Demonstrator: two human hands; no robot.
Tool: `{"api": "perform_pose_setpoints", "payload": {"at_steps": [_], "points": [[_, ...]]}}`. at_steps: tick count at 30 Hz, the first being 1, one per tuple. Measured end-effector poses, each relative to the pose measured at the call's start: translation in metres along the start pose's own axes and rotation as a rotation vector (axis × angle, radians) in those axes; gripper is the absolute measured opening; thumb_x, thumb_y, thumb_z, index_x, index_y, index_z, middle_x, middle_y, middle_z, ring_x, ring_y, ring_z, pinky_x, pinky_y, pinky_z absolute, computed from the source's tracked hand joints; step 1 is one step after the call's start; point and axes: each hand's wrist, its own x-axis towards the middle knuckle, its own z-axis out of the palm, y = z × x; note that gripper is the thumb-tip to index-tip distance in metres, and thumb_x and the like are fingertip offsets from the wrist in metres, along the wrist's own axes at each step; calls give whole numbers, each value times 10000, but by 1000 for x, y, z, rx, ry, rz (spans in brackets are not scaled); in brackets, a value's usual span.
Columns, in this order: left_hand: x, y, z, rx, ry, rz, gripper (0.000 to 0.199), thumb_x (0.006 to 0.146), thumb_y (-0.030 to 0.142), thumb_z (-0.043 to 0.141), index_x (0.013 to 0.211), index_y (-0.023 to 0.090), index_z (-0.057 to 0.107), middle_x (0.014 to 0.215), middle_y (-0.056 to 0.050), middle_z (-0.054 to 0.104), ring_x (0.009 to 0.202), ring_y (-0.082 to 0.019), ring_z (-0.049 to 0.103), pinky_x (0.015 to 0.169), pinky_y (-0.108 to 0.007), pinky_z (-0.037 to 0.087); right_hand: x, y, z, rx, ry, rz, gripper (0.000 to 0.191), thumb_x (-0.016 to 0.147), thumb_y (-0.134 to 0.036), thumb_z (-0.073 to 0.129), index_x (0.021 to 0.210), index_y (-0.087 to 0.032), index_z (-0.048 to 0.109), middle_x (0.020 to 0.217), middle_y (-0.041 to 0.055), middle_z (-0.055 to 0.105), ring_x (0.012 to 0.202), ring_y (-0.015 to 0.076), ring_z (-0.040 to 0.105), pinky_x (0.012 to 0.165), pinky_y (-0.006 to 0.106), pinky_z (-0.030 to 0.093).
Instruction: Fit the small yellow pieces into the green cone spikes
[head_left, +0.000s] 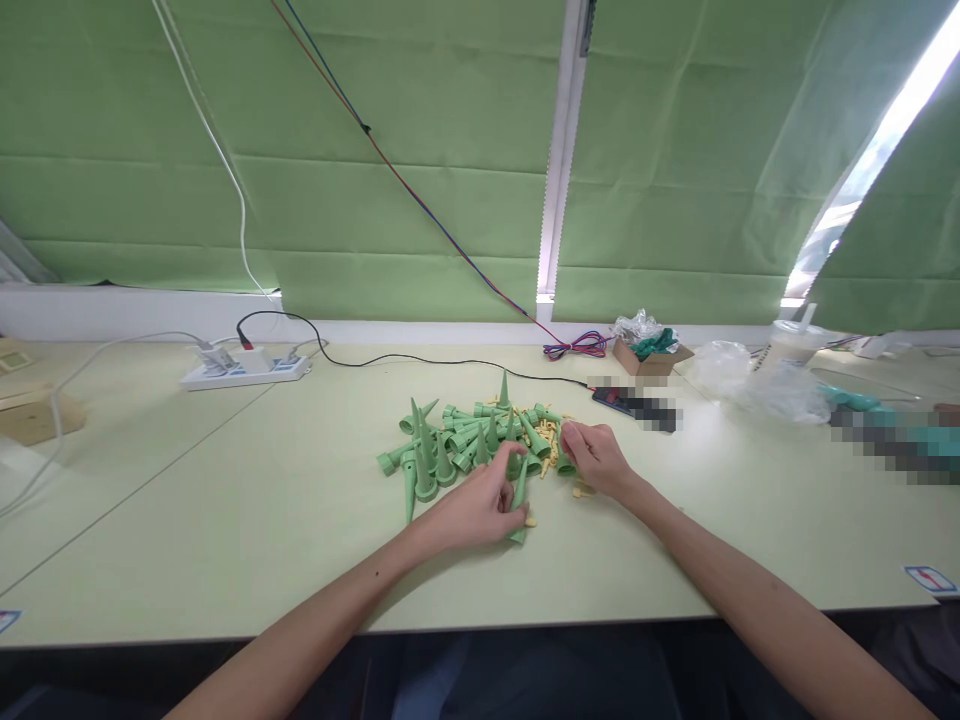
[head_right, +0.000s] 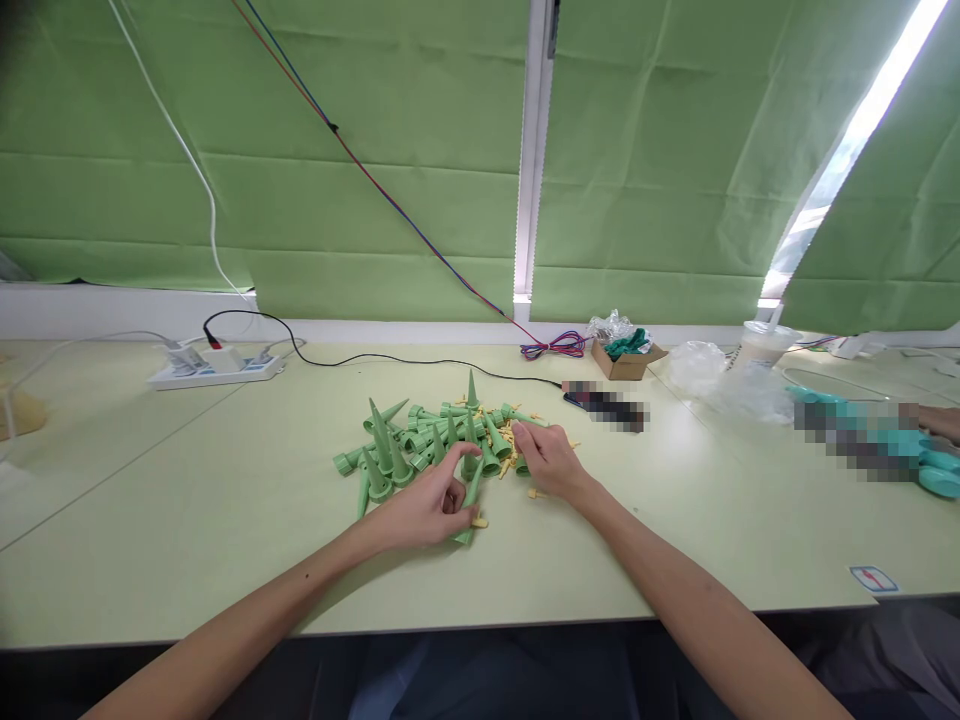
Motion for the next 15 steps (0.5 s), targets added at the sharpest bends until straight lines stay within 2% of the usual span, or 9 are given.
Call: {"api": "perform_pose_setpoints", "payload": {"at_steps": [5, 10, 15], "points": [[-1, 3, -1, 77, 13, 34, 438, 835, 268, 517, 1265, 216, 452, 595, 34, 539, 735, -199, 510, 598, -239, 331, 0, 0, 1, -14, -1, -2, 523, 1036, -457, 255, 603, -217, 424, 479, -26, 430, 443, 118, 407, 521, 268, 347], [2, 0, 2, 104, 37, 33, 233, 880, 279, 458, 1089, 206, 531, 538, 48, 494, 584, -166, 458, 536, -245, 275, 0, 1, 2, -15, -10, -5, 519, 1037, -444, 270, 595, -213, 416, 483, -26, 432, 444, 116, 407, 532, 272, 334], [3, 1, 3, 148, 53, 36, 200, 915, 292, 426, 1039, 207, 558, 525, 42, 505, 550, -159, 464, 530, -248, 260, 0, 1, 2, -11, -20, -6, 522, 1037, -439, 273, 587, -210, 407, 482, -26, 431, 443, 113, 402, 528, 273, 324]]}}
